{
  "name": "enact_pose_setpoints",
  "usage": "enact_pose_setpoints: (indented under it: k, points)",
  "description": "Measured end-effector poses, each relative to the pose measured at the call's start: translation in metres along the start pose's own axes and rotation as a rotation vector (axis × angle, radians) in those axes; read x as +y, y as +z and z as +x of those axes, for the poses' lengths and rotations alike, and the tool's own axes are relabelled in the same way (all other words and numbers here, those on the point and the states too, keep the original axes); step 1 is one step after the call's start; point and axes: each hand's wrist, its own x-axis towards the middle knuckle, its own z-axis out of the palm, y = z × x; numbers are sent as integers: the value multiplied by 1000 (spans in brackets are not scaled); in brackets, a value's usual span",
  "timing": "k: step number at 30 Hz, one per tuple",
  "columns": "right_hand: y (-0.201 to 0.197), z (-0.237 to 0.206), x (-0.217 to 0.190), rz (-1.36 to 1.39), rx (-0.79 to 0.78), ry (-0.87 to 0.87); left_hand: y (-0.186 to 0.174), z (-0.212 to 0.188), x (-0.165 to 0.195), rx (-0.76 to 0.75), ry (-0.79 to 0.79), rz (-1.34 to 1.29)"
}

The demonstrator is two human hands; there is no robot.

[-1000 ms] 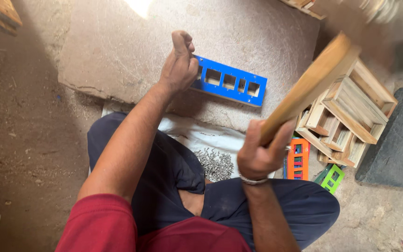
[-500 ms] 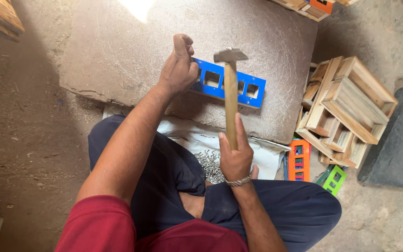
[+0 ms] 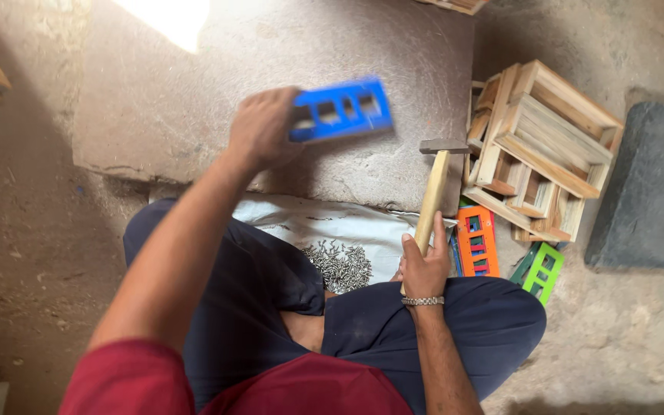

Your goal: The person sits on the floor and uses a hammer to drive nails into blue and orange plastic jigs to assemble small wooden frames. The person repeatedly picks up nails, positions them in the jig, hammers them, and then removes the completed frame.

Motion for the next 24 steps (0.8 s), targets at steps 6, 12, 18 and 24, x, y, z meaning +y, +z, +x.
enact_pose_setpoints:
  k: [6, 12, 18, 24]
  points:
    - [0, 4, -12, 117, -21, 167, 29, -82, 71, -101, -237, -300]
    - [-5, 8, -9, 215, -42, 193, 54, -62, 85, -48, 195, 267]
    - [-11, 10, -8, 254, -55, 189, 13, 37, 74, -308, 307, 461]
    - [-15, 8, -11, 240, -61, 198, -3, 14, 89, -289, 185, 380]
